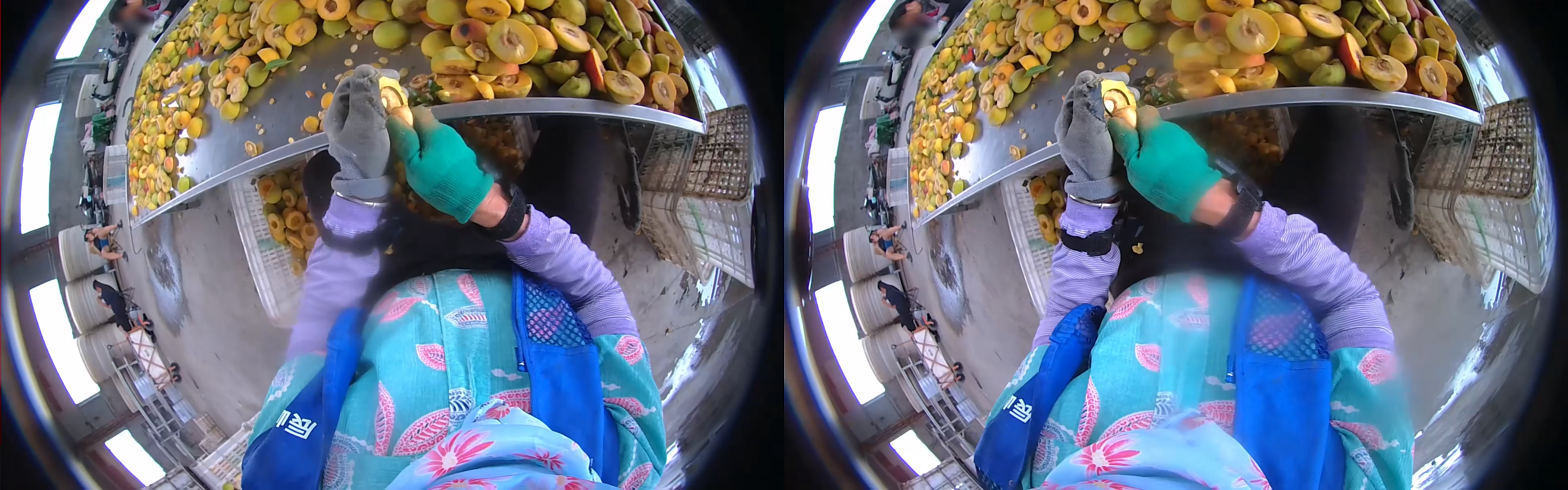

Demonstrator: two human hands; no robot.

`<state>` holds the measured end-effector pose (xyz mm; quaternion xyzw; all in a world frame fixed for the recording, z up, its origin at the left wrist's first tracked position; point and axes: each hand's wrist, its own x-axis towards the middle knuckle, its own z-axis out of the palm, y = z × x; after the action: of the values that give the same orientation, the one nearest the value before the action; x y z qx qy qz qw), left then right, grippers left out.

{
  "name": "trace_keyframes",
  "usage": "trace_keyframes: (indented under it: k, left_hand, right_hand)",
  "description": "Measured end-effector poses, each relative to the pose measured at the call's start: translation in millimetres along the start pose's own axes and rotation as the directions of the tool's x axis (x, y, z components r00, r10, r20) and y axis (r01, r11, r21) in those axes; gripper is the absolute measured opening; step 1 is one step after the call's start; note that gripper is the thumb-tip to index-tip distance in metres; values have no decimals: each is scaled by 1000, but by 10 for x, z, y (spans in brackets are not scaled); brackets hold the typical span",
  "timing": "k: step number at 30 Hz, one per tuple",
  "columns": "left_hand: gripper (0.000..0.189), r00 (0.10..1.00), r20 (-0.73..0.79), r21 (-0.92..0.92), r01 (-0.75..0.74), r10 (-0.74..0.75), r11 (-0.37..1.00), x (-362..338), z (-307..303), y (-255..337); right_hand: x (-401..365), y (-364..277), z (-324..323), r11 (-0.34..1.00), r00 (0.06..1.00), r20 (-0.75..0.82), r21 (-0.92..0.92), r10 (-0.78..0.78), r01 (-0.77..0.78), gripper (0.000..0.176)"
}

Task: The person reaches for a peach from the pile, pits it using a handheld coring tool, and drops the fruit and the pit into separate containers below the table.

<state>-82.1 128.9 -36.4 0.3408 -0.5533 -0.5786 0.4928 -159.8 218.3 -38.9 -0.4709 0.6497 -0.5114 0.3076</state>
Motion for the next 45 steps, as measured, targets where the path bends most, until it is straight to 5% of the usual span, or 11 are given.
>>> trace_keyframes:
  k: [4,13,16,21,24,30,36,40,41,43,45]
  left_hand:
    - [27,990,105,28,86,-89,996,56,-121,51]
    - [29,960,237,294,73,-147,953,177,-76,248]
    - [29,942,248,165,190,-227,968,222,5,280]
    - [18,857,491,481,-118,-156,869,292,-148,280]
    - [19,842,528,331,-87,-108,940,249,-137,374]
    - [36,869,493,292,-205,36,934,141,-113,280]
    - [41,751,497,8,497,-435,868,116,-33,563]
    - [46,892,418,-120,241,-172,963,43,-720,219]
    - [43,745,571,-530,656,-345,537,-145,-979,519]
    - [42,915,-341,272,314,-214,910,-331,-1314,773]
    - [39,990,-140,959,134,8,251,-61,-2125,628]
  right_hand:
    - [-38,117,38,986,986,18,-5,-167,167,34]
    - [-48,-232,-58,621,825,448,550,345,-558,36]
    - [-16,-237,-48,131,760,626,750,174,-648,36]
    - [-87,-177,-162,260,723,680,682,119,-684,42]
    - [-82,-181,-126,-183,682,711,658,-169,-731,44]
    - [-189,-281,-157,62,690,723,691,-48,-720,37]
    - [-132,-247,-87,-368,630,632,511,-452,-777,37]
    - [-142,-345,-116,-329,553,593,450,-585,-830,39]
    - [-172,-332,-232,-317,541,609,444,-580,-838,39]
    - [-158,-132,-356,-290,599,704,525,-381,-801,37]
    - [-195,315,-169,-369,581,787,487,-209,-792,36]
